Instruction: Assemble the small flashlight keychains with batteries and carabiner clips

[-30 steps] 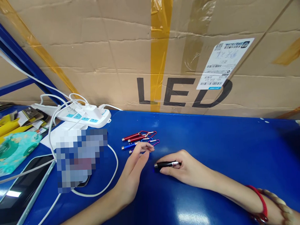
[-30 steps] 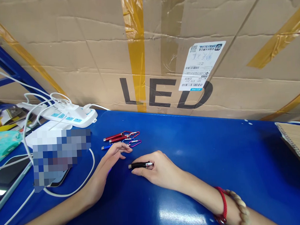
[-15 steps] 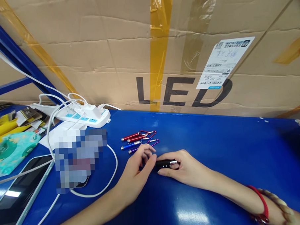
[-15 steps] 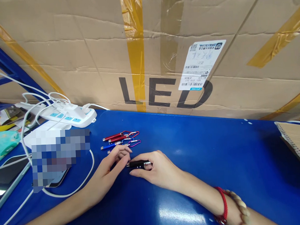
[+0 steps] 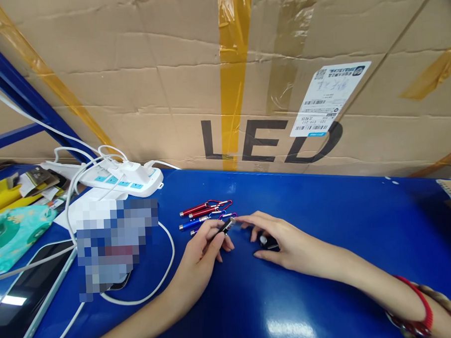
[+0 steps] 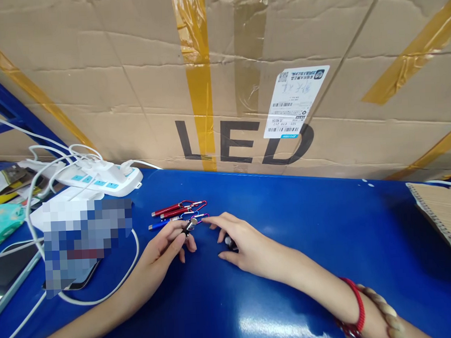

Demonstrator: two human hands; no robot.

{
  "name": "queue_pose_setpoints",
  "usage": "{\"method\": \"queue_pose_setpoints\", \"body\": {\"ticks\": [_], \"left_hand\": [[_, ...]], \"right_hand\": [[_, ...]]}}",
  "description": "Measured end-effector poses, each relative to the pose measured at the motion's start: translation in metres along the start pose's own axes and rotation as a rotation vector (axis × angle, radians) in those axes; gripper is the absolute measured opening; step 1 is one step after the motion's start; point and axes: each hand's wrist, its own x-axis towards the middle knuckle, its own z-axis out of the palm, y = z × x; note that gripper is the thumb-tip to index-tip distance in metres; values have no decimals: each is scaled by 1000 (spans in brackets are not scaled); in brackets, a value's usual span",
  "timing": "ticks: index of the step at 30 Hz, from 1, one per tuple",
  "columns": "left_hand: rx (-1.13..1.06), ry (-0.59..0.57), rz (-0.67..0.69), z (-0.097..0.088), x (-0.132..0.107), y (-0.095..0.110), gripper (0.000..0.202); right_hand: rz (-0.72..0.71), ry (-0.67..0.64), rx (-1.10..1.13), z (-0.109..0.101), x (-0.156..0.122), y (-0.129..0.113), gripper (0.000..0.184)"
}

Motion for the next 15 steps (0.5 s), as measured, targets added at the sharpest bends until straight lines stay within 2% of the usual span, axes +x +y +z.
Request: {"method": "queue_pose_setpoints", "body": {"ticks": [3,7,11,15], "left_hand": [[-93,-5,25,2,-2,0,18],[-150,-53,29,5,-4,1,17],[-109,-120,4,5,-6,1,16],[-14,-111,-40,3,-9,3,16]], "right_hand": [[-47,1,-50,-4,1,0,59],[24,-24,-250,-19,0,-3,57],[-35,-81,-282,-27,0,5,21],[-125,21,-184,-18,3,12,10]]}}
